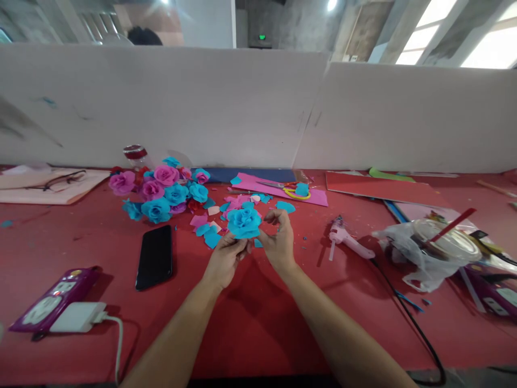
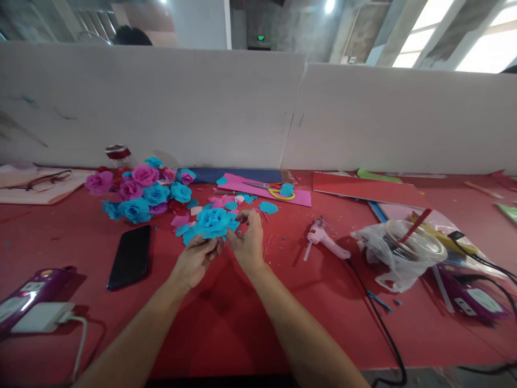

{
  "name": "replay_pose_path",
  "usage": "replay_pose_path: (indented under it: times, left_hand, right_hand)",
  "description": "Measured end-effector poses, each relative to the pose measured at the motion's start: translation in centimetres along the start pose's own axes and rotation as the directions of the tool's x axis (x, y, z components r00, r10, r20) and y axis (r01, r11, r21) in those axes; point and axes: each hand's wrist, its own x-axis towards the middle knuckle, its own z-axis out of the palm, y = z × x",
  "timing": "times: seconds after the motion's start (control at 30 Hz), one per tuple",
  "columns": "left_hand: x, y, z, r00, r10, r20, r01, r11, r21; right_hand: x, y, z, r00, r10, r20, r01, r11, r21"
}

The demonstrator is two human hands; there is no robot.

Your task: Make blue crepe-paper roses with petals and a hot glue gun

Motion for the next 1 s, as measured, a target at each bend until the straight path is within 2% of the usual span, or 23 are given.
replay_pose_path:
  times: [0.07, 0.23, 0.33, 0.5, 0.7, 0.83, 0.93, 1.0]
  left_hand:
    - [0.0, 0.1, -0.3, 1.000, 0.011, 0.010, -0.012, 0.999, 0.042]
    - [0.0, 0.1, -0.3, 0.999, 0.022, 0.037, -0.025, 0.996, 0.082]
    - [-0.1, 0.2, 0.0, 1.000, 0.009, 0.020, -0.010, 0.999, 0.049]
    - [-0.2, 0.3, 0.4, 1.000, -0.013, -0.010, 0.013, 1.000, -0.011]
    - [-0.3, 0.5, 0.3, 0.999, -0.052, 0.016, 0.053, 0.996, -0.075]
    - [-0.1, 0.5, 0.0, 0.998, -0.063, -0.010, 0.060, 0.979, -0.196]
    - [0.0, 0.5, -0.2, 0.996, -0.084, -0.006, 0.079, 0.962, -0.260]
    - [0.0, 0.4, -0.2, 0.993, -0.115, -0.022, 0.104, 0.954, -0.280]
  right_hand:
    - [0.3, 0.0, -0.1, 1.000, 0.020, 0.020, -0.021, 0.999, 0.027]
    - [1.1, 0.1, -0.6, 0.986, 0.017, 0.165, -0.045, 0.984, 0.170]
    - [1.3, 0.0, -0.8, 0.984, 0.025, 0.174, -0.059, 0.978, 0.198]
    - [1.3, -0.7, -1.2, 0.985, 0.034, 0.167, -0.056, 0.990, 0.127]
    - [1.2, -0.7, -1.3, 0.991, 0.034, 0.132, -0.046, 0.995, 0.092]
    - [0.2, -1.2, -1.0, 0.986, 0.130, 0.101, -0.140, 0.985, 0.101]
    - [-0.8, -1.9, -0.5, 0.960, 0.225, 0.166, -0.248, 0.960, 0.128]
    - [-1.3, -2.4, -0.1, 0.926, 0.296, 0.236, -0.343, 0.919, 0.195]
